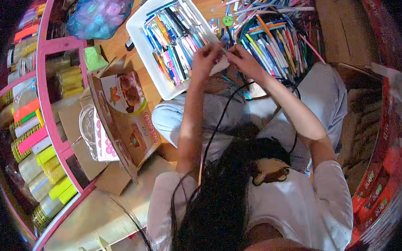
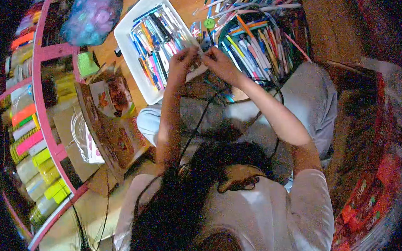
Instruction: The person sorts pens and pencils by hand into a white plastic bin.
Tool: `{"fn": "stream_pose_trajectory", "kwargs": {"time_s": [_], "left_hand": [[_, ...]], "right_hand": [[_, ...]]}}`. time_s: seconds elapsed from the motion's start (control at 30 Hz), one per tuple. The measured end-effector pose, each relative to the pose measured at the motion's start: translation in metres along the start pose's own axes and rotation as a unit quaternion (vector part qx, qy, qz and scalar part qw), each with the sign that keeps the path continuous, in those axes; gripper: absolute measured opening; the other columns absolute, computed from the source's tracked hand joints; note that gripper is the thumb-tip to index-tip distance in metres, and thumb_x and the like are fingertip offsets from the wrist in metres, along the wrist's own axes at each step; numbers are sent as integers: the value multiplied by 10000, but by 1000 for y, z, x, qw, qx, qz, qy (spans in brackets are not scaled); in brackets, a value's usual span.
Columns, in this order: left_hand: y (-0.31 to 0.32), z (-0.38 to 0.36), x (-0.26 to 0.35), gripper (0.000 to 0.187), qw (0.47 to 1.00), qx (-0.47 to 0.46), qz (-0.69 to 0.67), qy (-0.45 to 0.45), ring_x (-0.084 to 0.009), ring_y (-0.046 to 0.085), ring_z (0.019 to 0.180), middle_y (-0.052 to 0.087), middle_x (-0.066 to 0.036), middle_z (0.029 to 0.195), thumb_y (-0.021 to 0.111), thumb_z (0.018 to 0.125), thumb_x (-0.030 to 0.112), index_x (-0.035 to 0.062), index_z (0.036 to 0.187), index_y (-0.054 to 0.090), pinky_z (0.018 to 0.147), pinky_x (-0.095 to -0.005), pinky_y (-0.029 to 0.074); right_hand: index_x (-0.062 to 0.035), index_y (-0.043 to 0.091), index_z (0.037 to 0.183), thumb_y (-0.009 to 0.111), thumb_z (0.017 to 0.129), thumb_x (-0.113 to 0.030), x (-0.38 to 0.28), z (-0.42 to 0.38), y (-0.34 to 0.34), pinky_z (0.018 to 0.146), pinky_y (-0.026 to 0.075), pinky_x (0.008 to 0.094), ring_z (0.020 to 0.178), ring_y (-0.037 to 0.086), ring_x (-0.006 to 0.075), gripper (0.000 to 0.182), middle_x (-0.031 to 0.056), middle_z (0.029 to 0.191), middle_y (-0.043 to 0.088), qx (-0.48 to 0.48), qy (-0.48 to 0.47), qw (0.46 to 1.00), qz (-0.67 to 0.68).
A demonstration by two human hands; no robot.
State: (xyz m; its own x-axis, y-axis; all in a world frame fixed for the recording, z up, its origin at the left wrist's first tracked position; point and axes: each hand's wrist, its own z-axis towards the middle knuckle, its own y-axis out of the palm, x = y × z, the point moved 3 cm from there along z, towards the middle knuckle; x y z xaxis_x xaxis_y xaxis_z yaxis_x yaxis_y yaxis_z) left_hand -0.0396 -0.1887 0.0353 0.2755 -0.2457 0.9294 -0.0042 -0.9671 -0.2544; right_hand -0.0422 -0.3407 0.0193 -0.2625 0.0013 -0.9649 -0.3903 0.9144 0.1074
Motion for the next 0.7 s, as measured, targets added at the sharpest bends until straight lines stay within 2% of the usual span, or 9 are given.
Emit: {"fn": "stream_pose_trajectory", "kwargs": {"time_s": [0.07,0.1,0.17,0.27,0.33,0.43,0.57,0.67,0.7], "left_hand": [[-15,14,-6,292,996,78,-42,-21,-99,553,592,624,-40,705,583,823,275,-12,817,637,504,-259,419],[-22,16,5,298,995,89,-30,31,-117,545,528,605,-51,629,587,813,269,-20,750,625,466,-277,399],[-40,44,-23,281,992,51,109,-32,-114,555,578,616,-51,668,583,810,268,-7,796,643,528,-264,430],[-36,52,-17,283,964,57,260,-22,-122,551,495,606,-60,571,631,750,294,14,722,655,501,-272,433],[-33,59,-13,305,955,33,292,-47,-127,552,466,594,-67,530,658,721,316,14,686,651,489,-277,432],[-28,60,-17,262,951,112,289,6,-158,554,435,583,-79,500,716,668,253,19,595,623,480,-294,438],[-25,61,-23,260,957,131,258,8,-187,562,443,588,-89,511,733,639,223,26,532,602,489,-319,443],[-22,54,-8,257,943,130,305,37,-211,575,472,586,-98,512,740,621,222,16,562,598,511,-336,449],[-23,54,-9,292,937,108,332,25,-189,587,513,602,-87,543,742,640,295,30,613,623,530,-332,459]], "right_hand": [[-42,491,989,507,879,-226,8,0,-6,561,377,197,668,463,64,215,8,806,526,29,-65,995,-69],[-37,494,1001,509,878,-222,4,-4,-9,567,384,201,665,464,65,222,9,801,527,38,-68,994,-74],[-32,523,1010,507,879,-213,1,-7,-18,576,391,205,652,466,67,224,11,768,534,54,-62,992,-95],[-27,549,956,538,841,-215,-5,-6,-30,685,442,323,756,585,219,221,128,811,606,79,15,993,-88],[-33,574,924,538,841,-205,1,-2,-35,688,447,307,772,595,215,195,117,793,613,100,-44,990,-89],[-44,592,917,531,843,-200,5,-1,-41,680,449,290,758,592,195,182,105,799,616,98,-63,990,-80],[-58,604,902,510,840,-210,-11,-7,-60,664,449,298,727,596,183,189,97,793,619,92,-15,993,-74],[-53,603,883,502,825,-198,-57,-29,-83,650,454,358,721,602,243,186,128,767,616,225,-130,939,-225],[-24,574,916,513,837,-299,-55,-28,-94,645,460,407,787,593,330,292,166,842,606,261,-57,906,-329]]}}
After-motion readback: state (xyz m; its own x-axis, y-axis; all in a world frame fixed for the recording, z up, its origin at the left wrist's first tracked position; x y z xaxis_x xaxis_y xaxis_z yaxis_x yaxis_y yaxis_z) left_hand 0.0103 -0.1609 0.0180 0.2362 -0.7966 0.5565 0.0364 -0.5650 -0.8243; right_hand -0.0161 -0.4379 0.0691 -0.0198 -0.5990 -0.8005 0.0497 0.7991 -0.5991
